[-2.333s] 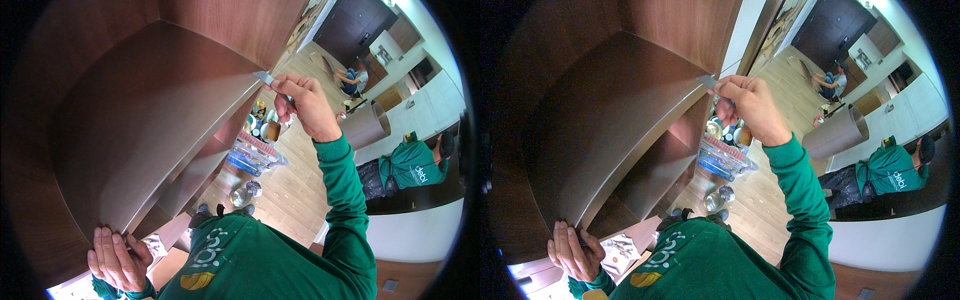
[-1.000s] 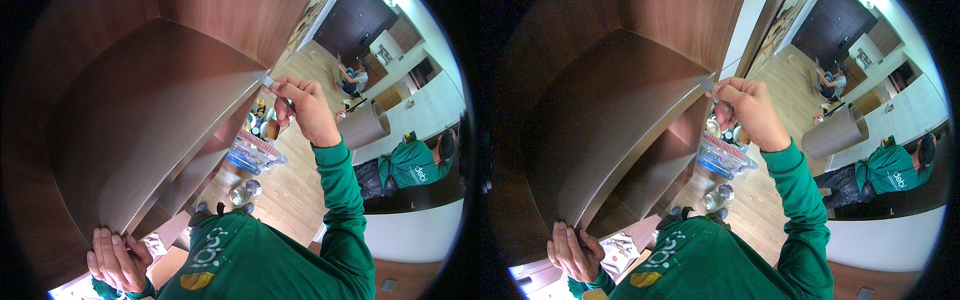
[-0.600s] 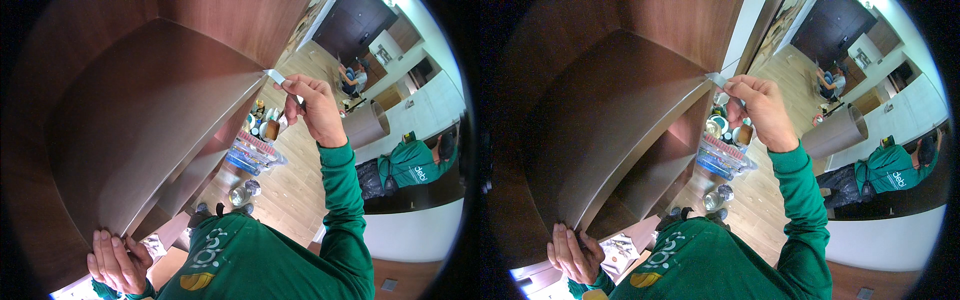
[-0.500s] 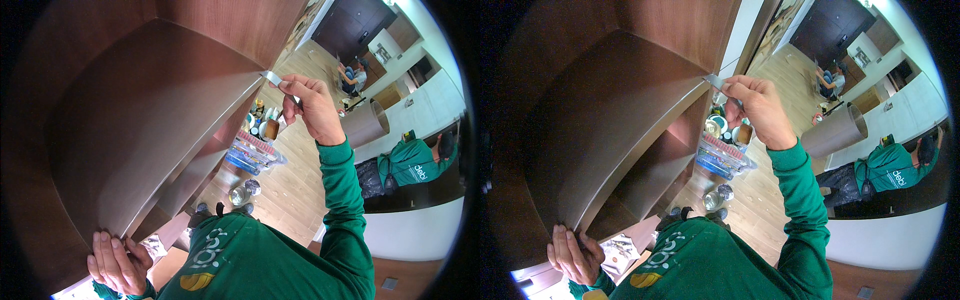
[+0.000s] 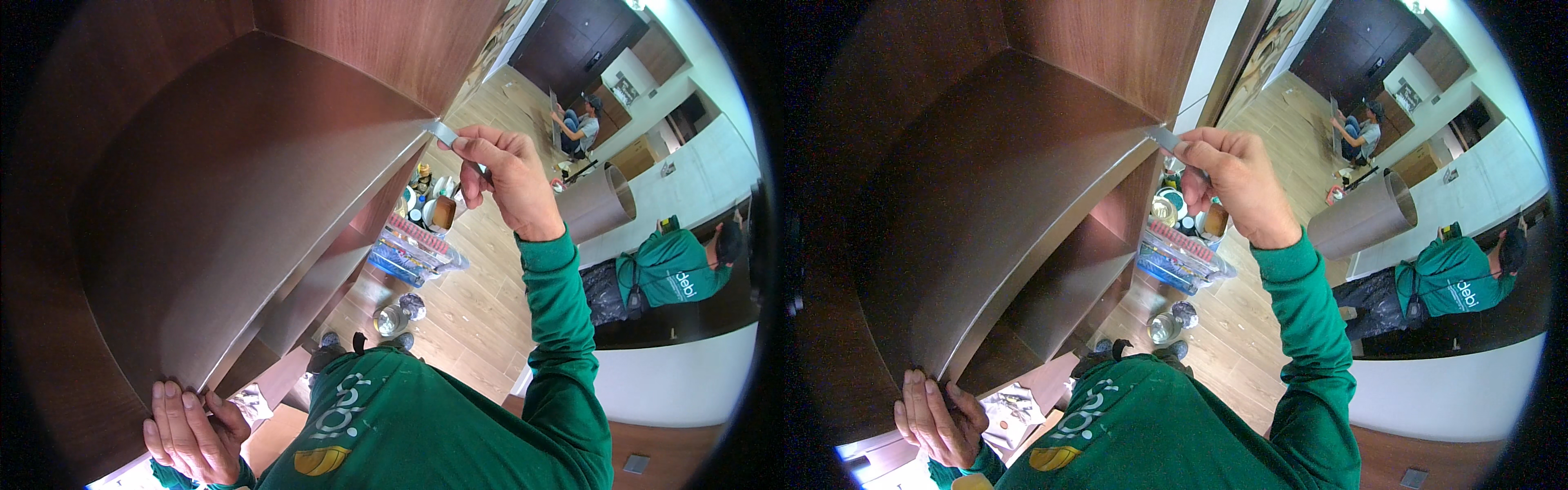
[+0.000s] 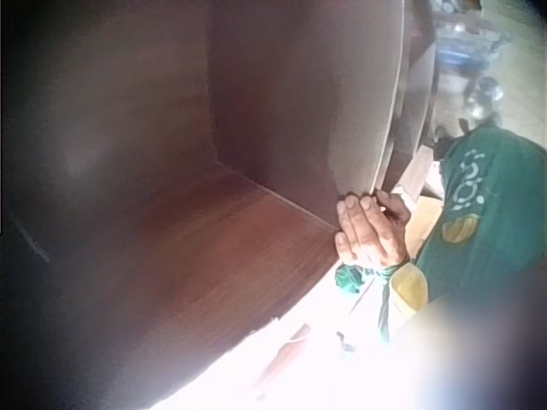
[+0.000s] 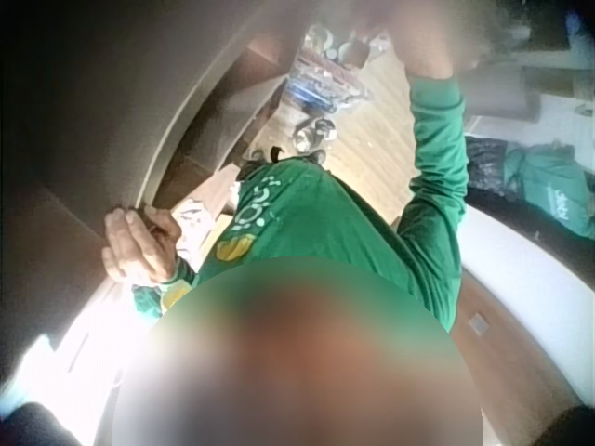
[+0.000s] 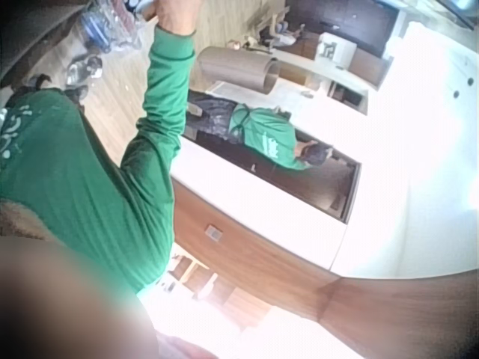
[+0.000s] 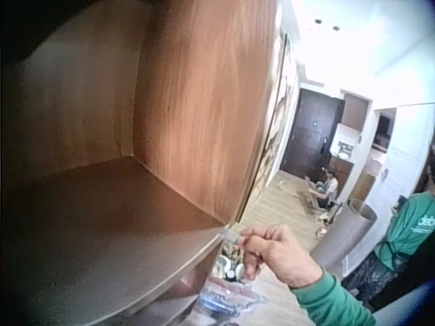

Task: The person uses a utility knife to trim and scrape the edges of a wooden cabinet shelf. They repeatedly scrape along the edge, then peel away a thin strip of veneer or edge banding by hand. The person continues scraping and peeling along the same edge throughout the clip.

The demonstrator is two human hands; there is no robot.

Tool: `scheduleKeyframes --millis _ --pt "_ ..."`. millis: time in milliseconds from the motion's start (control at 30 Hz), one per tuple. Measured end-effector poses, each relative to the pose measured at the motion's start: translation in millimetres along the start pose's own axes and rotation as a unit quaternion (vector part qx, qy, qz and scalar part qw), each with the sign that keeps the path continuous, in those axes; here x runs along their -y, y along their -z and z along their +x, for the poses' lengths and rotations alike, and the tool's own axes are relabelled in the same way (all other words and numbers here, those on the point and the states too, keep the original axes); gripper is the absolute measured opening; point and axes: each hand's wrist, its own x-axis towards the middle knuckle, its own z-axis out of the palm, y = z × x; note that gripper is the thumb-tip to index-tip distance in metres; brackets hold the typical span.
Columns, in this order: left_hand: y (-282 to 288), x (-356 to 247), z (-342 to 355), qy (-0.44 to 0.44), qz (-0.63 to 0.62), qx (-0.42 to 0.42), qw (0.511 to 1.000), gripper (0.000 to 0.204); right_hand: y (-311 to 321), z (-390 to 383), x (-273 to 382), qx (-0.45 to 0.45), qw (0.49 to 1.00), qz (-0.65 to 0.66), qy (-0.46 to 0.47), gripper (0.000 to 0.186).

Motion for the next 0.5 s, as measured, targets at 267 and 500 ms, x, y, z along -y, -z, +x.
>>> scheduleKeyframes --millis 267,500 --pt "-1.3 0.3 2.6 0.004 -0.003 -0.011 1.000 0.033 -2.7 -1.5 1.3 0.015 1.000 0.001 -0.005 0.021" --pt "0.6 1.2 3.4 0.002 -0.004 -0.005 1.000 0.031 -8.6 -6.9 4.0 0.012 1.000 -0.008 -0.003 0.022"
